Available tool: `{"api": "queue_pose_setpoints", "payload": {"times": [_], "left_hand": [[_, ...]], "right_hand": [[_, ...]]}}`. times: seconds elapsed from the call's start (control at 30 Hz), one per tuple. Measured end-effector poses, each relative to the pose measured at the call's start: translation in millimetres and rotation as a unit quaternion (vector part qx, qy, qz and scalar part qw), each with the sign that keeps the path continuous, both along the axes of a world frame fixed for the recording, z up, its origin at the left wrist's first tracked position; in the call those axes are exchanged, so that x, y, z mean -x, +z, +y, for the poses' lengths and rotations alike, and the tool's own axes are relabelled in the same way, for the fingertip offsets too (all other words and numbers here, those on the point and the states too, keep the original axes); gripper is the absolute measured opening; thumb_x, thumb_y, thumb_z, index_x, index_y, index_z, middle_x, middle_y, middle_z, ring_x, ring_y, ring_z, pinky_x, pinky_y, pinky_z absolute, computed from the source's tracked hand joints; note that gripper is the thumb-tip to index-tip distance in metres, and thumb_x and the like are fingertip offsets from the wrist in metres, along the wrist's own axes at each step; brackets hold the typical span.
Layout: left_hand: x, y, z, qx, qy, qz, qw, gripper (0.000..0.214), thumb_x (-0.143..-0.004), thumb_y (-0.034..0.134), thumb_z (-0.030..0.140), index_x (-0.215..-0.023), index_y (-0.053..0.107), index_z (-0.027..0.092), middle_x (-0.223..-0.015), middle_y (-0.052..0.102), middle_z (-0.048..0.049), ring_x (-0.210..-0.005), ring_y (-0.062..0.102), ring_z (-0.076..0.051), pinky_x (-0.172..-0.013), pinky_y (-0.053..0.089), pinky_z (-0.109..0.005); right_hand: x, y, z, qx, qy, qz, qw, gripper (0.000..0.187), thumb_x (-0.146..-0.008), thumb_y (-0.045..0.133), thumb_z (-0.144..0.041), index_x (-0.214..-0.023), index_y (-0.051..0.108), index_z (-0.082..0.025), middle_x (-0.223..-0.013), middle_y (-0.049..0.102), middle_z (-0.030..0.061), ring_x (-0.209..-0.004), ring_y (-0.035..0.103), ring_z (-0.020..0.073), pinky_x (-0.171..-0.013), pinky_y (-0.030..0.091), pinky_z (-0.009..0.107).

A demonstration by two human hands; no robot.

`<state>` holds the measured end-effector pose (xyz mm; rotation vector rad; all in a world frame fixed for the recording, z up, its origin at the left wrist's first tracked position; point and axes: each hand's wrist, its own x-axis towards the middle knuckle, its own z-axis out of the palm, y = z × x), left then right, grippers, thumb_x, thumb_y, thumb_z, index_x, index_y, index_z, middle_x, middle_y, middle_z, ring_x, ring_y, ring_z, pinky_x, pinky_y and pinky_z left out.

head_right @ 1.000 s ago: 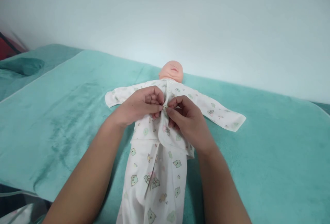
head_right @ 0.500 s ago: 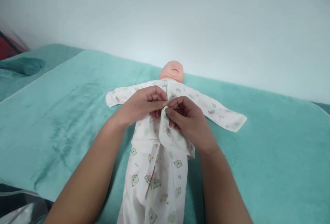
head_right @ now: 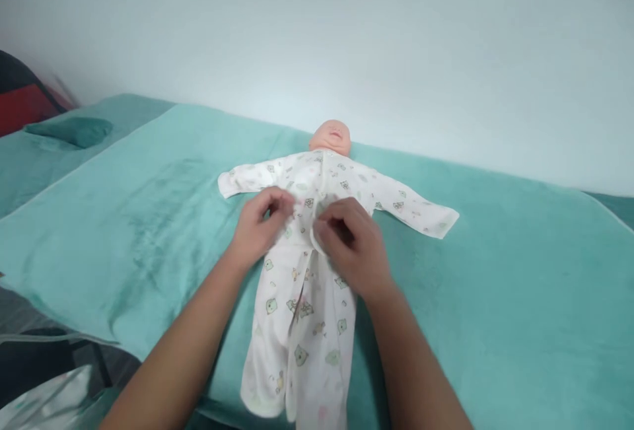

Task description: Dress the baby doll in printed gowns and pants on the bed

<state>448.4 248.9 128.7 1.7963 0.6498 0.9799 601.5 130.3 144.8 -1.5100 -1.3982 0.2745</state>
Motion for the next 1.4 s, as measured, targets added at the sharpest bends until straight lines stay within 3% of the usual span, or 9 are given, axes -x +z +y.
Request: {"api": "queue_pose_setpoints", "payload": {"times": [0.1,0.17,0.33,0.63,0.8,0.93,1.07,1.23,1.4], "left_hand": [[33,-22.4,-27,-0.058,0.016,-0.005,0.998,0.026,-0.077,0.049,0.006,-0.095,0.063,0.02,-0.105,0.061,-0.0057,-0.098,0.057,-0.017,-0.081,0.045,-0.029],[49,-32.9,-41,-0.082,0.02,0.01,0.996,0.037,-0.076,0.048,0.002,-0.104,0.062,0.021,-0.114,0.058,-0.008,-0.108,0.056,-0.018,-0.087,0.046,-0.031],[57,-43.3,-50,-0.114,0.057,0.058,0.99,0.03,-0.083,0.049,0.008,-0.107,0.06,0.021,-0.112,0.059,-0.0089,-0.108,0.056,-0.02,-0.088,0.047,-0.034],[56,-46.9,-49,-0.032,0.149,0.023,0.988,0.011,-0.077,0.051,0.009,-0.074,0.054,0.019,-0.079,0.058,0.0003,-0.075,0.055,-0.014,-0.073,0.046,-0.027],[72,-47.1,-16,-0.079,0.147,0.106,0.98,0.019,-0.073,0.05,0.006,-0.082,0.059,0.02,-0.092,0.062,-0.0037,-0.092,0.059,-0.018,-0.084,0.048,-0.032],[82,-42.6,36,-0.124,0.277,0.239,0.922,0.038,-0.08,0.058,0.019,-0.118,0.057,0.016,-0.121,0.057,-0.0146,-0.118,0.052,-0.029,-0.1,0.044,-0.042],[75,-38.1,72,-0.149,0.279,0.362,0.877,0.05,-0.084,0.06,0.038,-0.129,0.052,0.018,-0.12,0.06,-0.0163,-0.118,0.053,-0.034,-0.097,0.044,-0.046],[67,-39.7,90,-0.149,0.296,0.359,0.873,0.033,-0.091,0.046,0.028,-0.12,0.059,0.024,-0.114,0.067,-0.0112,-0.109,0.06,-0.03,-0.087,0.046,-0.039],[70,-42.3,104,-0.121,0.338,0.301,0.883,0.046,-0.085,0.047,0.016,-0.129,0.054,0.025,-0.113,0.069,-0.0071,-0.105,0.063,-0.027,-0.084,0.046,-0.035]], "right_hand": [[9,-21.8,-34,-0.022,-0.002,-0.074,0.997,0.025,-0.085,0.066,-0.027,-0.11,0.064,-0.026,-0.119,0.058,0.0101,-0.115,0.055,0.0263,-0.098,0.046,0.045],[12,-36.0,-55,-0.02,-0.047,-0.071,0.996,0.031,-0.085,0.066,-0.027,-0.116,0.062,-0.027,-0.125,0.056,0.0109,-0.121,0.053,0.027,-0.102,0.044,0.047],[10,-54.3,-73,-0.014,-0.142,-0.026,0.989,0.026,-0.088,0.059,-0.028,-0.113,0.062,-0.024,-0.118,0.059,0.0096,-0.111,0.057,0.0237,-0.093,0.05,0.043],[13,-53.0,-71,0.03,-0.216,-0.016,0.976,0.01,-0.082,0.056,-0.029,-0.086,0.061,-0.022,-0.09,0.063,0.0026,-0.083,0.059,0.0183,-0.078,0.049,0.035],[-21,-53.1,-83,0.102,-0.169,-0.015,0.98,0.023,-0.083,0.056,-0.039,-0.095,0.063,-0.021,-0.094,0.066,0.0043,-0.087,0.061,0.0193,-0.081,0.049,0.034],[-85,-51.7,-81,0.147,-0.349,-0.059,0.924,0.049,-0.077,0.062,-0.049,-0.111,0.06,-0.014,-0.111,0.064,0.0155,-0.095,0.061,0.0252,-0.083,0.049,0.039],[-132,-49.5,-63,0.168,-0.408,-0.062,0.895,0.067,-0.075,0.064,-0.055,-0.125,0.054,-0.012,-0.116,0.063,0.019,-0.093,0.061,0.0283,-0.083,0.047,0.044],[-153,-47.6,-37,0.212,-0.45,-0.063,0.865,0.055,-0.079,0.059,-0.053,-0.12,0.058,-0.016,-0.105,0.065,0.0151,-0.088,0.058,0.0267,-0.077,0.043,0.039],[-164,-48.9,-28,0.201,-0.425,-0.07,0.88,0.038,-0.079,0.059,-0.043,-0.108,0.064,-0.018,-0.095,0.064,0.011,-0.079,0.051,0.021,-0.073,0.037,0.034]]}}
